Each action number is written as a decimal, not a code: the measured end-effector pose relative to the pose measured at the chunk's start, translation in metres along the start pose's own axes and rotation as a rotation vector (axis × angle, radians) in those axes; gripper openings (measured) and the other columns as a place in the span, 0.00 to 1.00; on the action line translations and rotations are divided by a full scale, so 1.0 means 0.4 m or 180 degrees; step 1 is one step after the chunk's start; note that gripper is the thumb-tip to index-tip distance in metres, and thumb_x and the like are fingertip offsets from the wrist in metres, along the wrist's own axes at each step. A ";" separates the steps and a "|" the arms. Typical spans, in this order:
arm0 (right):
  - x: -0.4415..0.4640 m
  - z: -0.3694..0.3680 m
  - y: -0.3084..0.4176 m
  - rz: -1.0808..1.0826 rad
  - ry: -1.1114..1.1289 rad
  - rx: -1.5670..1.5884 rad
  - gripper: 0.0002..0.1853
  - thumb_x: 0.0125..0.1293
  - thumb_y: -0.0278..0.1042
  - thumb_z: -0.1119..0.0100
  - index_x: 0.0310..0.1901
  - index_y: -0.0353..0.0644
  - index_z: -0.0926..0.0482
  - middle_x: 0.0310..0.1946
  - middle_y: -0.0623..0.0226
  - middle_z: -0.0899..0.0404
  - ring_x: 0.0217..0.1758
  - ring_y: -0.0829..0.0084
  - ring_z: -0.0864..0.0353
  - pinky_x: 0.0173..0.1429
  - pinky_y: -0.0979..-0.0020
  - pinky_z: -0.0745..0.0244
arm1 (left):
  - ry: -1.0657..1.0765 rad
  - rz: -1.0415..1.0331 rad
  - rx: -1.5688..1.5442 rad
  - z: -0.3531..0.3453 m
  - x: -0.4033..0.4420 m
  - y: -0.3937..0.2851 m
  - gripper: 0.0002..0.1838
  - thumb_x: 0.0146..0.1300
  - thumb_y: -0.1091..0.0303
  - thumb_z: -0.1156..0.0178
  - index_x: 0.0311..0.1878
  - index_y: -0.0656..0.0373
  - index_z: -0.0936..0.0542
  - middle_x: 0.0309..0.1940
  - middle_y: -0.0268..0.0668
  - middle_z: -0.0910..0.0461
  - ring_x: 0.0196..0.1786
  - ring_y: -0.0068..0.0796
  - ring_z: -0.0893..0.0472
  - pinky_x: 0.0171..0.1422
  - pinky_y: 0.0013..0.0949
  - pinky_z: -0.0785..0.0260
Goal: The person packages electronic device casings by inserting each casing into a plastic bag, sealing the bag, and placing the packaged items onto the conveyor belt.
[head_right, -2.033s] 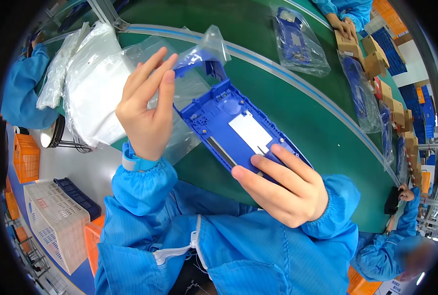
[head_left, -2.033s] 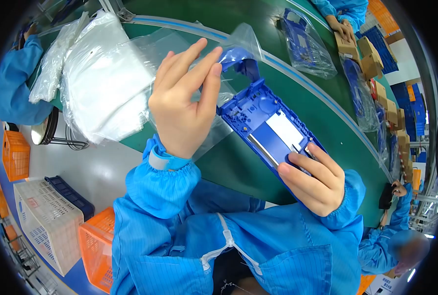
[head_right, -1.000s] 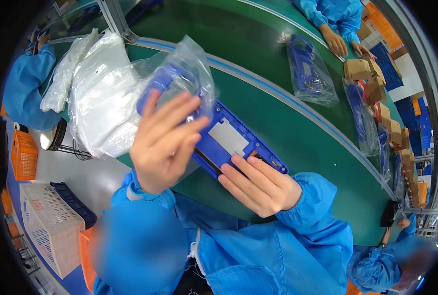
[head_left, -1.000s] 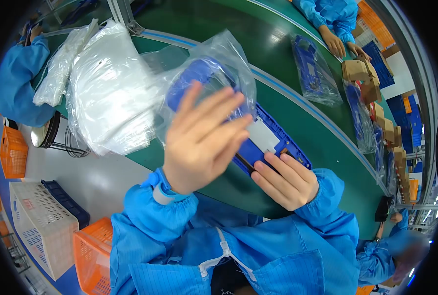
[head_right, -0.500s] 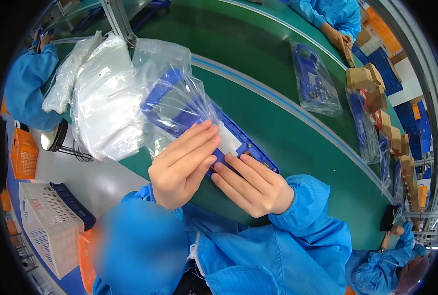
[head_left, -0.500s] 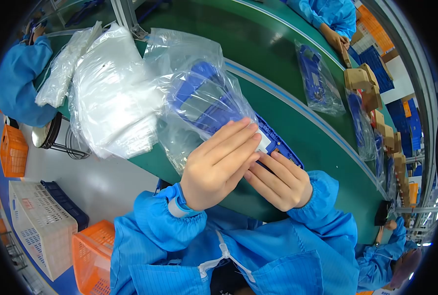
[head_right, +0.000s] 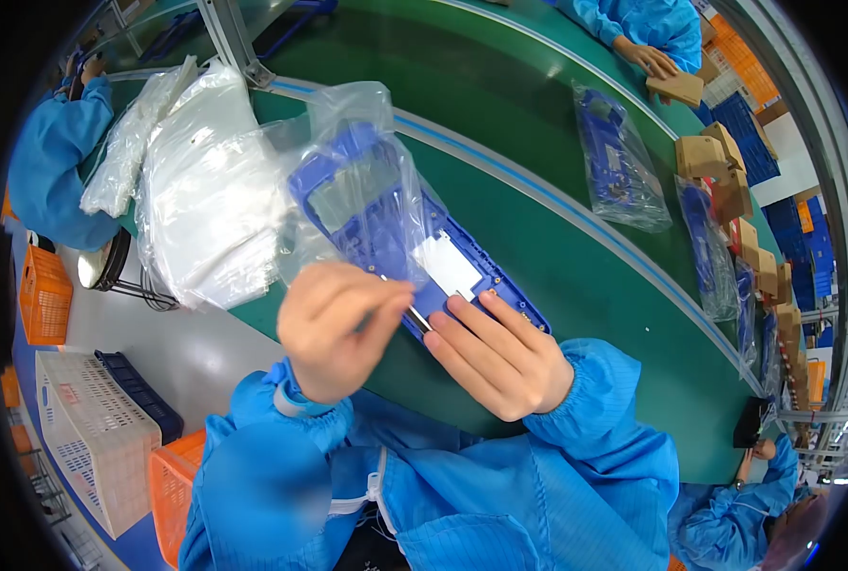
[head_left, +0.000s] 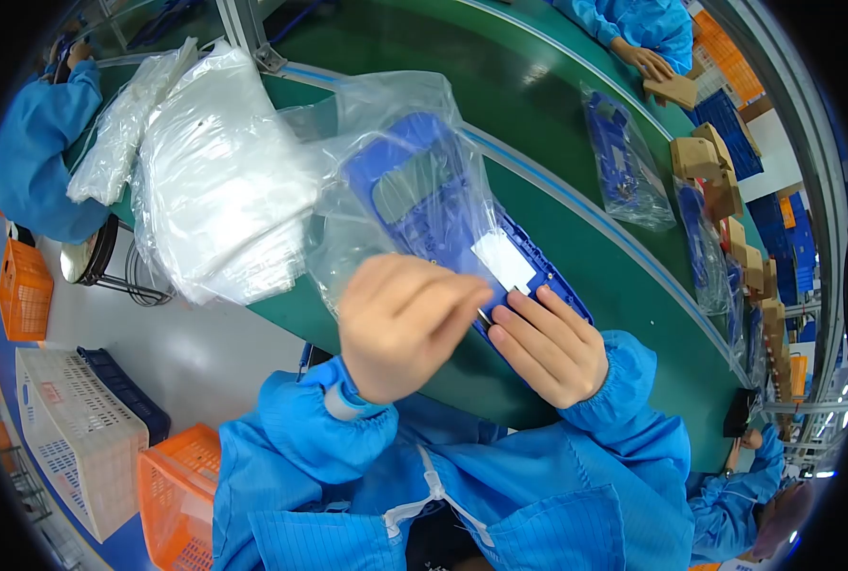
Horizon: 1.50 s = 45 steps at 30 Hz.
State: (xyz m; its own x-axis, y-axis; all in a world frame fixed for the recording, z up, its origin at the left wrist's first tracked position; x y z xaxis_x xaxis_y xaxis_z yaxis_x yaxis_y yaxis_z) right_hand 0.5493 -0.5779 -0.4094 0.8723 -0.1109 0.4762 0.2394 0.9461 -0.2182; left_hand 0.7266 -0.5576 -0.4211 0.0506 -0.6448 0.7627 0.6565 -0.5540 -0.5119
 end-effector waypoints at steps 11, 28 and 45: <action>-0.012 -0.041 0.017 0.0549 0.0146 -0.0138 0.15 0.56 0.28 0.46 0.45 0.40 0.18 0.45 0.61 0.19 0.53 0.63 0.20 0.58 0.61 0.26 | -0.0312 -0.0264 0.0291 0.009 0.041 -0.007 0.08 0.44 0.76 0.33 0.30 0.57 0.20 0.33 0.37 0.19 0.37 0.38 0.19 0.44 0.40 0.30; 0.043 -0.132 0.020 -0.0330 0.1285 0.0047 0.27 0.63 0.37 0.54 0.66 0.49 0.36 0.66 0.64 0.37 0.70 0.63 0.39 0.74 0.48 0.50 | 0.0449 -0.0943 -0.1749 -0.073 -0.045 -0.117 0.10 0.52 0.68 0.33 0.32 0.63 0.22 0.37 0.41 0.18 0.44 0.38 0.18 0.56 0.45 0.26; 0.085 -0.150 -0.091 -0.2122 -0.0586 0.1821 0.22 0.50 0.19 0.39 0.51 0.35 0.22 0.50 0.54 0.21 0.53 0.56 0.21 0.57 0.61 0.26 | -0.0576 -0.0268 -0.0125 -0.049 -0.062 -0.027 0.26 0.33 0.60 0.22 0.39 0.46 0.24 0.39 0.32 0.25 0.39 0.36 0.25 0.48 0.44 0.29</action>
Point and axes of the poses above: each hand's wrist, its own x-axis towards the middle knuckle, its own z-axis out of the back of the hand, y = z × x, the point moved 3 cm from there along x, towards the middle knuckle
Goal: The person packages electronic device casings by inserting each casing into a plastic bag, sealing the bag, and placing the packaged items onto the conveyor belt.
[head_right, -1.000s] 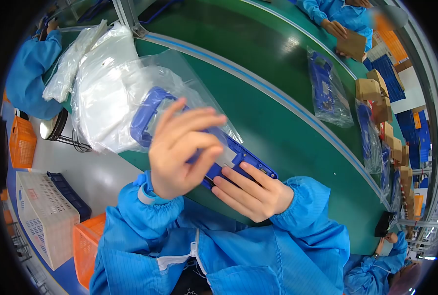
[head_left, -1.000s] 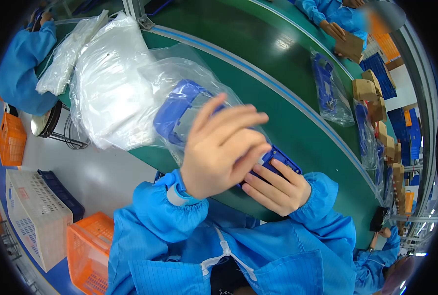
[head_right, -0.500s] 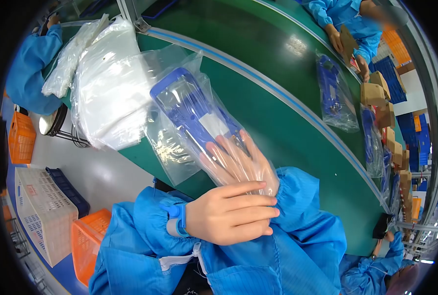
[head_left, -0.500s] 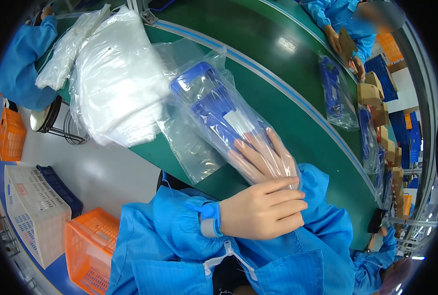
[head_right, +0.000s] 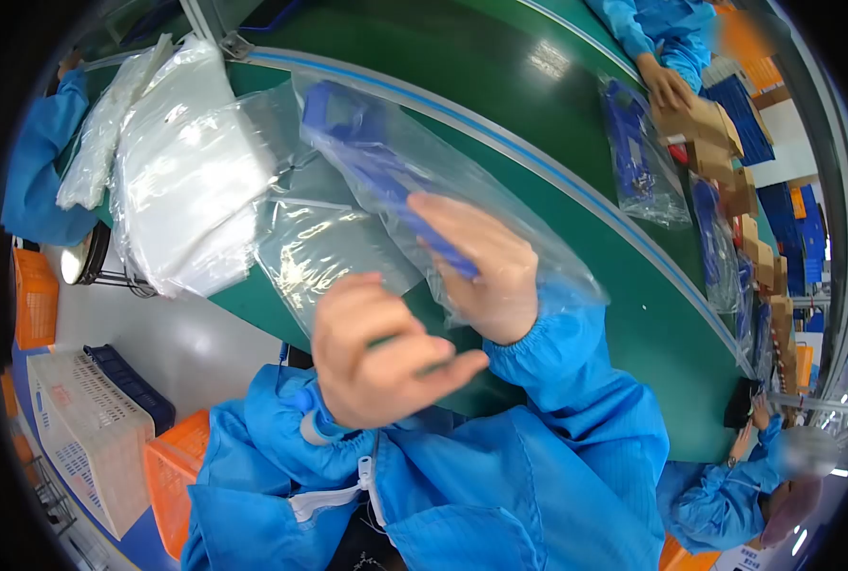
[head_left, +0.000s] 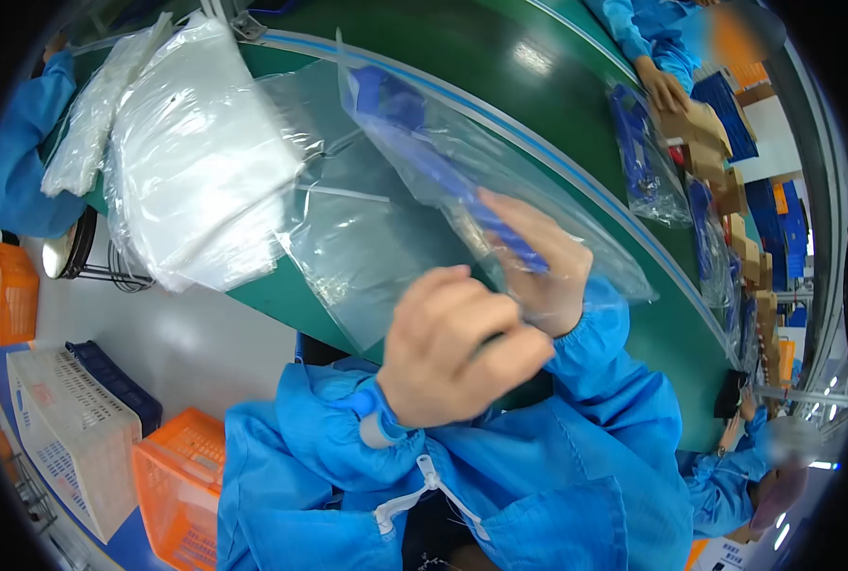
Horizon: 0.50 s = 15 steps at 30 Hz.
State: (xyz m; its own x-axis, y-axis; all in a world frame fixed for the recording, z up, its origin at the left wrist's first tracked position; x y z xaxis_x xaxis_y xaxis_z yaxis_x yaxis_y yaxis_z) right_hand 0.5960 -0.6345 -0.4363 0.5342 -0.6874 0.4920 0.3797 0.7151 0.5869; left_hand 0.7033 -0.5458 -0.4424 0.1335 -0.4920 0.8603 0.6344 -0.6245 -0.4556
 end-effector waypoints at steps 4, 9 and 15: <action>0.006 0.012 0.003 -0.0539 -0.0462 0.0460 0.17 0.54 0.17 0.39 0.48 0.32 0.21 0.48 0.54 0.19 0.52 0.62 0.19 0.55 0.68 0.26 | 0.0692 0.0720 0.0176 0.002 0.019 0.043 0.22 0.34 0.65 0.23 0.34 0.56 0.23 0.29 0.37 0.22 0.31 0.39 0.23 0.40 0.37 0.30; 0.013 0.007 0.018 -0.0690 -0.0399 0.0635 0.17 0.57 0.17 0.41 0.50 0.31 0.22 0.49 0.53 0.20 0.51 0.66 0.20 0.55 0.70 0.27 | 0.0765 0.0449 0.0199 -0.016 0.000 0.047 0.15 0.37 0.72 0.28 0.32 0.58 0.20 0.27 0.34 0.20 0.31 0.35 0.21 0.42 0.38 0.28; 0.018 -0.013 -0.013 -0.1078 -0.0690 0.0794 0.14 0.59 0.20 0.40 0.48 0.33 0.21 0.51 0.57 0.20 0.51 0.74 0.22 0.56 0.70 0.28 | 0.0743 0.0179 -0.0691 -0.003 -0.011 0.018 0.12 0.38 0.79 0.35 0.31 0.58 0.19 0.25 0.33 0.20 0.28 0.30 0.20 0.44 0.37 0.25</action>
Point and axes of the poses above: each hand's wrist, its own x-axis towards the middle knuckle, its own z-axis out of the back of the hand, y = z × x, the point moved 3 cm from there along x, towards the middle knuckle
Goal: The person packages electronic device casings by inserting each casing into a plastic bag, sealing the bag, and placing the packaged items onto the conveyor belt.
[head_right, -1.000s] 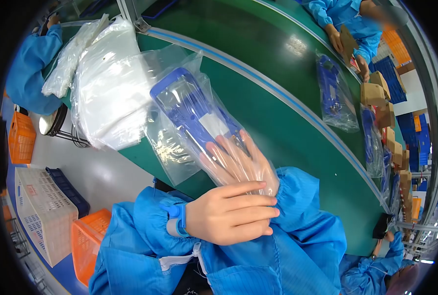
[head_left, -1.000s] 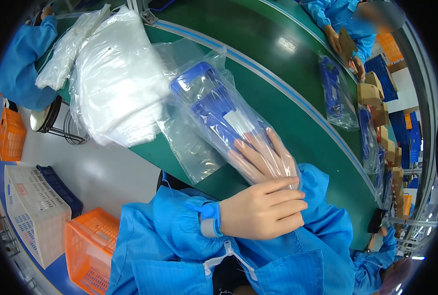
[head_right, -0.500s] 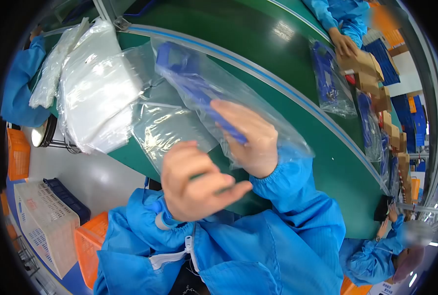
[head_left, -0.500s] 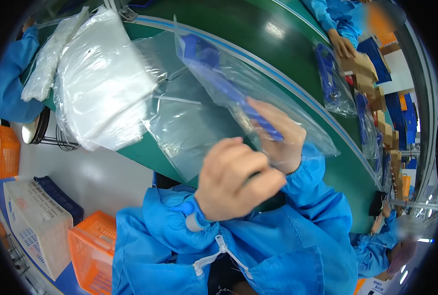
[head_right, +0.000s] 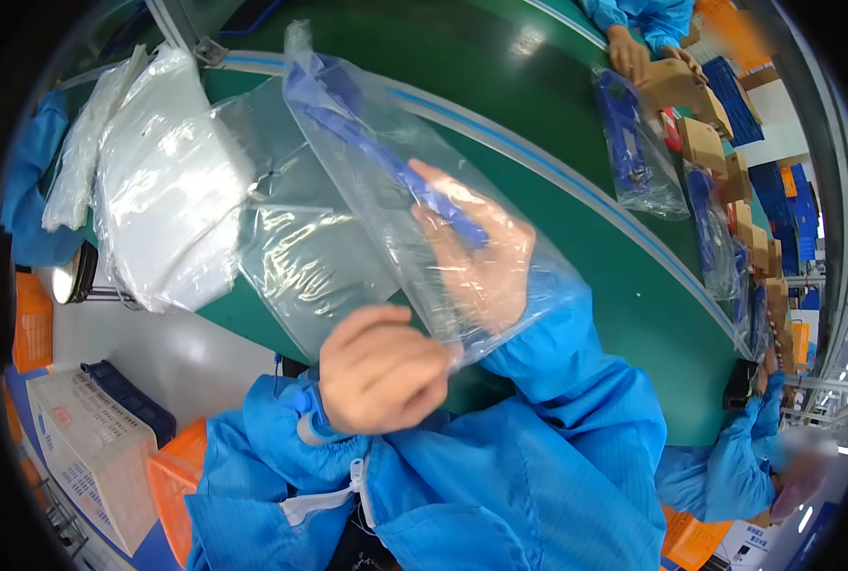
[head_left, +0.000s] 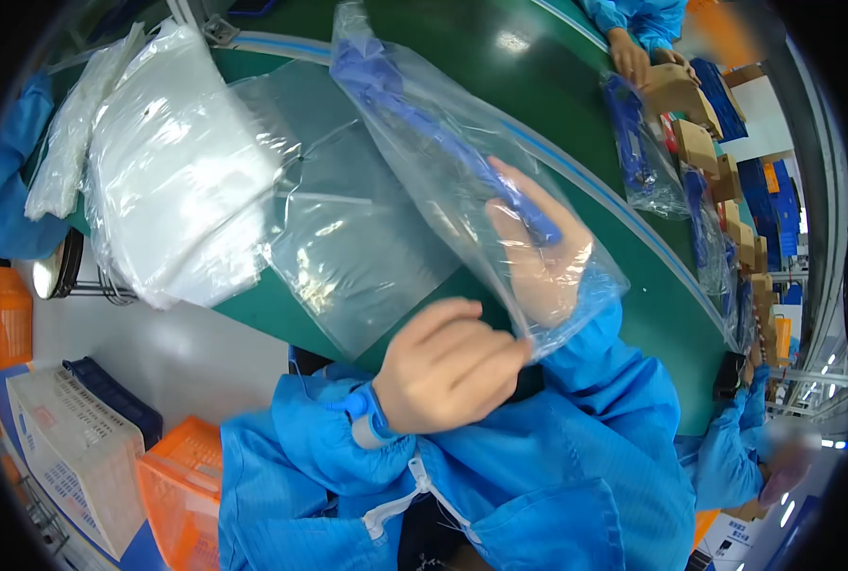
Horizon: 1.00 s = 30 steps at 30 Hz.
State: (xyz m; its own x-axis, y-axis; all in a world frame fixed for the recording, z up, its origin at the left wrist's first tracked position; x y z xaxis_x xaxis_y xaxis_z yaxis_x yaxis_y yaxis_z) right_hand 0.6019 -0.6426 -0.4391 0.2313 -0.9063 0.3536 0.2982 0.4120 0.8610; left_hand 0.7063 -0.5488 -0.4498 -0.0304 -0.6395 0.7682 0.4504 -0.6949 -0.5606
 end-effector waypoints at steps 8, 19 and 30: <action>0.072 0.006 -0.023 0.1743 0.0321 -0.1926 0.37 0.39 0.15 0.42 0.58 0.46 0.26 0.55 0.61 0.24 0.59 0.57 0.26 0.63 0.49 0.35 | 0.0391 -0.0143 -0.0293 0.015 -0.031 0.014 0.14 0.41 0.78 0.40 0.35 0.56 0.16 0.23 0.32 0.20 0.26 0.29 0.20 0.37 0.33 0.24; 0.412 0.018 -0.338 0.1626 -0.0429 -0.2811 0.26 0.48 0.21 0.42 0.52 0.49 0.22 0.50 0.63 0.21 0.56 0.59 0.25 0.64 0.50 0.37 | -0.0337 0.0251 -0.1011 0.236 0.051 0.029 0.10 0.42 0.78 0.42 0.31 0.59 0.18 0.22 0.35 0.19 0.24 0.33 0.20 0.34 0.33 0.24; 0.425 0.056 -0.454 0.0774 0.0978 -0.3373 0.31 0.55 0.29 0.41 0.63 0.46 0.33 0.68 0.59 0.42 0.70 0.59 0.41 0.69 0.42 0.48 | -0.0189 -0.1497 0.1158 0.464 0.223 -0.128 0.17 0.66 0.50 0.50 0.32 0.54 0.24 0.27 0.35 0.25 0.32 0.29 0.23 0.44 0.33 0.31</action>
Point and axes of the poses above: each hand's wrist, its own x-axis towards the middle knuckle, its own z-axis out of the back of the hand, y = z × x, the point moved 3 cm from there along x, towards the middle knuckle
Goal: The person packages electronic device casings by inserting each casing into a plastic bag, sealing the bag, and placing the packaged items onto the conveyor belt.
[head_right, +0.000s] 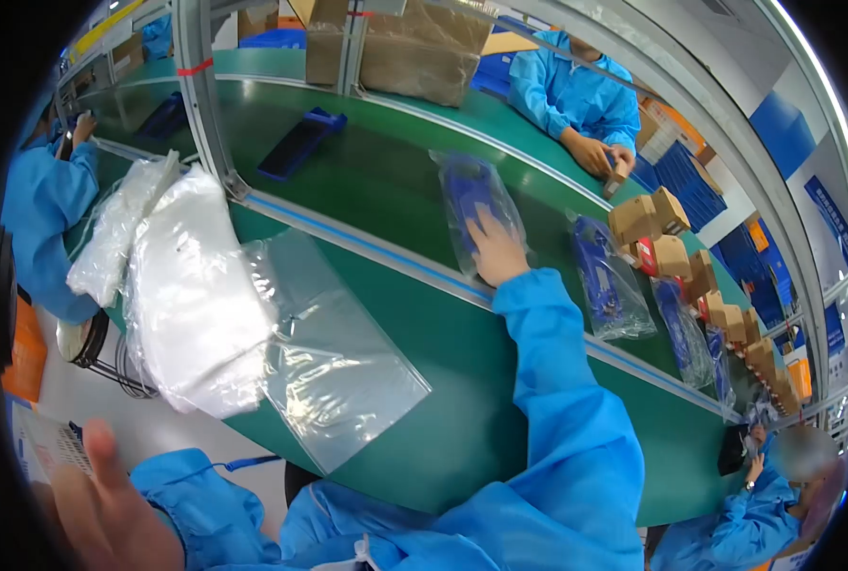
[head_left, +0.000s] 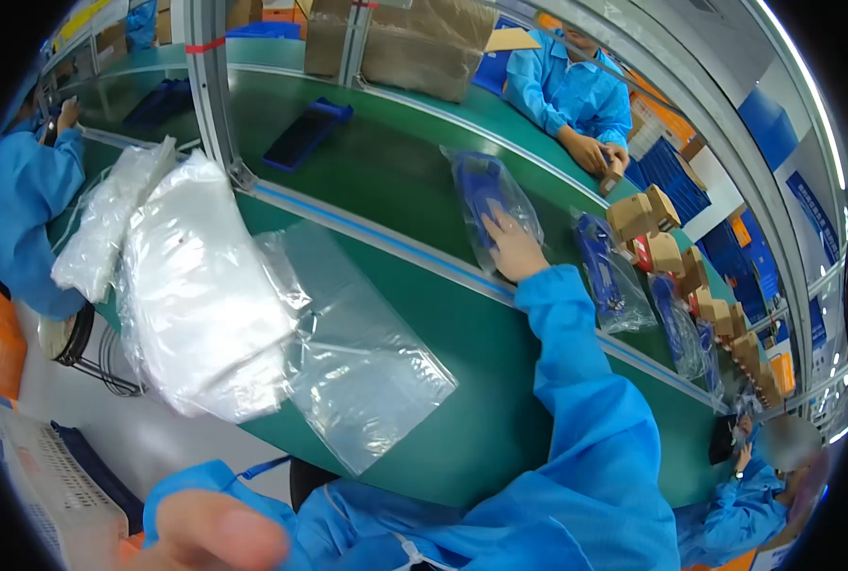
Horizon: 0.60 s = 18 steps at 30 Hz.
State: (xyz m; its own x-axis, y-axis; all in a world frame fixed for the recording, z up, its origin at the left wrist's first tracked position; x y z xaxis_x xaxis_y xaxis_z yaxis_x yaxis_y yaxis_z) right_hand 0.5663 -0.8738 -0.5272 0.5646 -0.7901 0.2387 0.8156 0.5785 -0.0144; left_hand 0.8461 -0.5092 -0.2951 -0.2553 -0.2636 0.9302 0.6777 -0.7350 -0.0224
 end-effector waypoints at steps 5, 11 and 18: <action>-0.095 0.039 0.014 -0.0035 0.0496 -0.0463 0.28 0.60 0.33 0.44 0.62 0.37 0.34 0.70 0.57 0.47 0.70 0.55 0.43 0.68 0.59 0.38 | -0.0158 0.0211 -0.0963 0.026 -0.038 0.010 0.16 0.65 0.53 0.50 0.32 0.55 0.23 0.27 0.36 0.24 0.32 0.30 0.23 0.45 0.33 0.30; -0.156 0.372 0.231 0.0097 0.1189 0.0576 0.20 0.60 0.31 0.43 0.54 0.37 0.26 0.51 0.53 0.24 0.50 0.51 0.24 0.54 0.59 0.28 | -0.0327 0.0326 -0.1983 0.042 -0.057 0.008 0.15 0.65 0.56 0.50 0.32 0.56 0.22 0.27 0.36 0.23 0.32 0.30 0.22 0.46 0.33 0.30; -0.255 0.683 0.430 0.2199 -0.1315 0.2107 0.42 0.60 0.45 0.37 0.62 0.19 0.47 0.30 0.64 0.16 0.31 0.65 0.17 0.46 0.65 0.24 | -0.0369 0.0369 -0.3340 0.050 -0.061 -0.005 0.14 0.64 0.59 0.51 0.31 0.57 0.21 0.27 0.37 0.22 0.32 0.31 0.21 0.47 0.34 0.29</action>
State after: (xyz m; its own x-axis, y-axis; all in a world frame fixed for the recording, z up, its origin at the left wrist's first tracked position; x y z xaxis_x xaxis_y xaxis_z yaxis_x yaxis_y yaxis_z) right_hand 0.6143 -0.6385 -0.2887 0.6928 -0.1859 0.6968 0.0283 0.9725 0.2313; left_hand 0.8646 -0.4888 -0.3103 -0.1226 -0.3461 0.9302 -0.2549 -0.8948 -0.3665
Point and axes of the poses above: each hand's wrist, its own x-axis towards the middle knuckle, its own z-axis out of the back of the hand, y = z × x, the point moved 3 cm from there along x, towards the middle knuckle
